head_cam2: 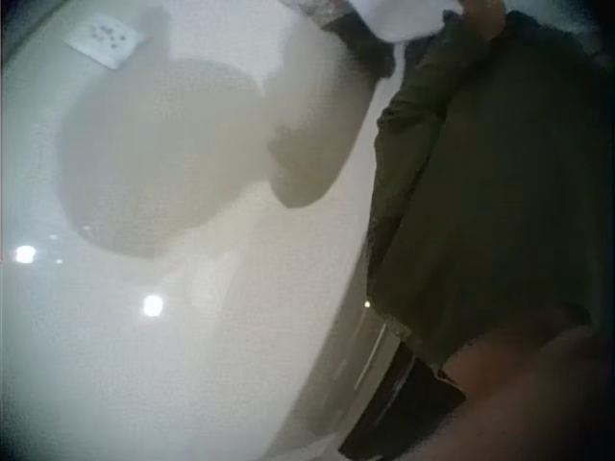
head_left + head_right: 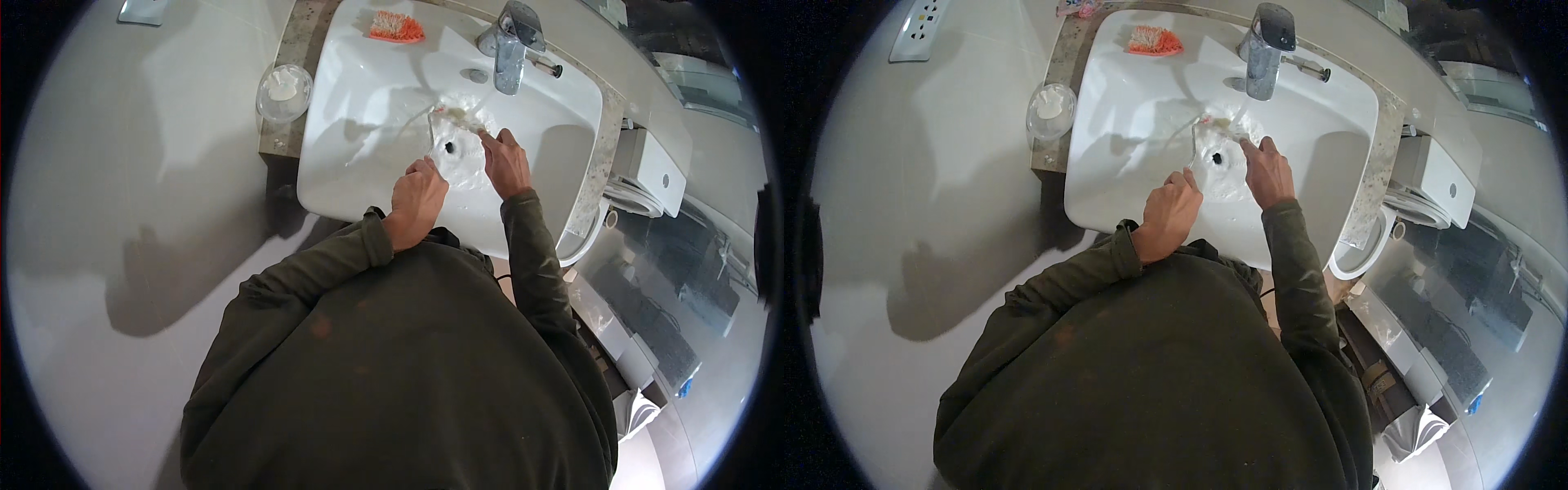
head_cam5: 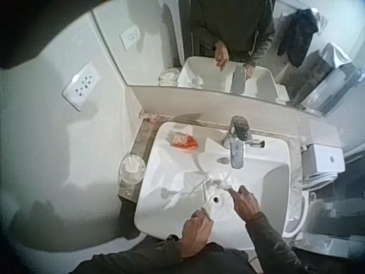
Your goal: The person washes a paint roller and a paint brush in a bathroom sink, using water to rinse away white paint residue from the tools.
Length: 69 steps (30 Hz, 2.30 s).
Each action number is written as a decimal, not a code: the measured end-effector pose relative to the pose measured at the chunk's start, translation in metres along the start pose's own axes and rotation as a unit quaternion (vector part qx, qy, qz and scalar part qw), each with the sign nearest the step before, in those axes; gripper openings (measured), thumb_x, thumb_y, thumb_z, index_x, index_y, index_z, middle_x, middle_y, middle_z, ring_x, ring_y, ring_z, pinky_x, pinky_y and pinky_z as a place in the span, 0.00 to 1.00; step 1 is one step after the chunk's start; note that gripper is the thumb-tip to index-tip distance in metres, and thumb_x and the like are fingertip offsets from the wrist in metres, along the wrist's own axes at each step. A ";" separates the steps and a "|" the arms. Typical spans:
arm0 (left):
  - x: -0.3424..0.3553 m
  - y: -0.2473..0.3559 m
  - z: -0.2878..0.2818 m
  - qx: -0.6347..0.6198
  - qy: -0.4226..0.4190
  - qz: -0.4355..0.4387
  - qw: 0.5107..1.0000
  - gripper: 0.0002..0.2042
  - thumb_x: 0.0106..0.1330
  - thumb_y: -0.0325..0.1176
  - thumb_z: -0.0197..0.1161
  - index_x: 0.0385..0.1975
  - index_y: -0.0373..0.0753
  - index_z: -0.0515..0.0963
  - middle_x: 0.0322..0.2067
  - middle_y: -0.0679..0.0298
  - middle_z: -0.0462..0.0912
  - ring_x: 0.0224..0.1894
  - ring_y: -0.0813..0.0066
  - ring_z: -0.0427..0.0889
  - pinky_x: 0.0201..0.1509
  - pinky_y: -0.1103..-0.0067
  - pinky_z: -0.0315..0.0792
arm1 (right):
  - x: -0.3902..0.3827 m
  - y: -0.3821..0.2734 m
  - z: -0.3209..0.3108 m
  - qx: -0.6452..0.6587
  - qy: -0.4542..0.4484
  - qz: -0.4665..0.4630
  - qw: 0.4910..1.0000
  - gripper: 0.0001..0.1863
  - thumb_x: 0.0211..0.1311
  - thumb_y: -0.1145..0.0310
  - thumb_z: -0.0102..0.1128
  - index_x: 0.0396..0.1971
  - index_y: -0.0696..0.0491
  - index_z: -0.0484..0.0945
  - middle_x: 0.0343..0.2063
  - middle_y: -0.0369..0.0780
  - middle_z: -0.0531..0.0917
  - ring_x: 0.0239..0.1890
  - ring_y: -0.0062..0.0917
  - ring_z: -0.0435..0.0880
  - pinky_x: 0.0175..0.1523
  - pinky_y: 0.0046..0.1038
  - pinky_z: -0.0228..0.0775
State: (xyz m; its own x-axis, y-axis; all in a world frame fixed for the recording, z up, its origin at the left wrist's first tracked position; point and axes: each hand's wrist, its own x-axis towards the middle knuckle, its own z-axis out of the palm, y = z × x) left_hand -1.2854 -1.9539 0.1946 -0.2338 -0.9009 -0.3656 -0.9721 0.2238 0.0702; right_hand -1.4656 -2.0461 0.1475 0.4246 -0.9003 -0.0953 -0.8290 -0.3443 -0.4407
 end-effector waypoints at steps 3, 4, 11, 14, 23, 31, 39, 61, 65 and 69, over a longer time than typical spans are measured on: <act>-0.001 -0.001 -0.004 -0.003 -0.004 0.002 1.000 0.29 0.50 0.22 0.64 0.55 0.21 0.70 0.33 0.45 0.79 0.29 0.68 0.84 0.25 0.81 0.79 | -0.003 0.008 -0.004 -0.048 -0.053 0.010 0.997 0.17 0.57 0.78 0.53 0.46 0.50 0.79 0.31 0.48 0.75 0.27 0.46 0.81 0.33 0.44 0.75; -0.001 -0.002 -0.004 -0.003 -0.002 0.002 1.000 0.28 0.50 0.22 0.63 0.55 0.21 0.70 0.33 0.45 0.79 0.29 0.68 0.84 0.25 0.81 0.79 | -0.001 0.007 -0.009 -0.062 -0.075 0.010 0.995 0.18 0.55 0.78 0.53 0.46 0.50 0.79 0.32 0.48 0.76 0.28 0.47 0.81 0.33 0.44 0.76; -0.002 -0.002 0.001 0.002 0.011 0.005 1.000 0.28 0.50 0.23 0.64 0.55 0.22 0.71 0.33 0.46 0.79 0.30 0.70 0.83 0.25 0.82 0.78 | 0.008 -0.022 -0.003 -0.105 -0.082 -0.010 0.991 0.19 0.51 0.80 0.53 0.45 0.51 0.75 0.35 0.48 0.75 0.30 0.48 0.82 0.34 0.46 0.76; 0.001 -0.002 0.000 0.013 0.013 0.008 1.000 0.28 0.50 0.23 0.64 0.55 0.21 0.71 0.33 0.46 0.79 0.30 0.70 0.83 0.25 0.82 0.78 | -0.001 -0.001 -0.013 -0.097 -0.086 -0.013 0.991 0.19 0.57 0.78 0.51 0.48 0.49 0.79 0.32 0.48 0.74 0.26 0.47 0.80 0.32 0.45 0.75; -0.001 -0.004 0.001 -0.005 0.018 -0.002 1.000 0.27 0.51 0.23 0.63 0.54 0.21 0.70 0.33 0.48 0.79 0.30 0.69 0.83 0.25 0.82 0.78 | -0.007 -0.008 0.006 -0.072 -0.086 0.005 0.994 0.17 0.52 0.80 0.52 0.44 0.53 0.75 0.36 0.51 0.73 0.27 0.49 0.81 0.33 0.47 0.76; 0.002 -0.001 -0.005 -0.016 -0.007 -0.006 1.000 0.26 0.52 0.22 0.63 0.54 0.20 0.70 0.33 0.47 0.79 0.29 0.66 0.84 0.26 0.81 0.79 | 0.004 -0.029 0.009 -0.045 -0.052 -0.012 0.998 0.17 0.52 0.80 0.52 0.44 0.55 0.73 0.39 0.52 0.74 0.27 0.46 0.83 0.34 0.45 0.77; 0.004 -0.002 0.000 0.017 0.019 0.000 1.000 0.21 0.58 0.24 0.60 0.52 0.23 0.73 0.31 0.49 0.79 0.26 0.71 0.83 0.23 0.83 0.78 | -0.031 0.018 0.000 -0.055 -0.054 0.030 0.997 0.24 0.50 0.81 0.50 0.50 0.51 0.74 0.34 0.50 0.74 0.26 0.48 0.80 0.33 0.46 0.75; 0.005 0.001 -0.003 0.006 -0.001 0.002 1.000 0.22 0.57 0.23 0.60 0.52 0.20 0.71 0.32 0.47 0.79 0.27 0.67 0.84 0.25 0.80 0.79 | -0.017 0.005 0.041 -0.013 0.004 -0.008 1.000 0.25 0.52 0.80 0.49 0.53 0.50 0.75 0.38 0.51 0.74 0.25 0.48 0.81 0.33 0.44 0.76; 0.001 -0.001 0.010 0.009 0.024 0.004 1.000 0.24 0.55 0.24 0.61 0.53 0.21 0.71 0.33 0.47 0.79 0.26 0.69 0.84 0.24 0.82 0.78 | -0.049 0.043 0.008 -0.058 -0.033 0.040 0.997 0.24 0.51 0.79 0.50 0.52 0.51 0.75 0.42 0.52 0.76 0.28 0.47 0.82 0.34 0.43 0.78; 0.000 0.002 0.001 0.027 0.013 -0.009 1.000 0.25 0.53 0.24 0.62 0.53 0.20 0.71 0.32 0.47 0.79 0.26 0.71 0.83 0.24 0.83 0.77 | -0.040 0.017 0.000 -0.020 0.009 -0.006 1.000 0.23 0.51 0.79 0.50 0.51 0.51 0.74 0.41 0.52 0.76 0.28 0.48 0.82 0.35 0.44 0.77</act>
State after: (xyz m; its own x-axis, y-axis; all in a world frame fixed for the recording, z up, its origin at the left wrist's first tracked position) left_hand -1.2870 -1.9537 0.1939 -0.2171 -0.9142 -0.3422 -0.9739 0.2264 0.0128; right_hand -1.4968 -2.0157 0.1438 0.4281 -0.9008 -0.0734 -0.8378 -0.3650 -0.4061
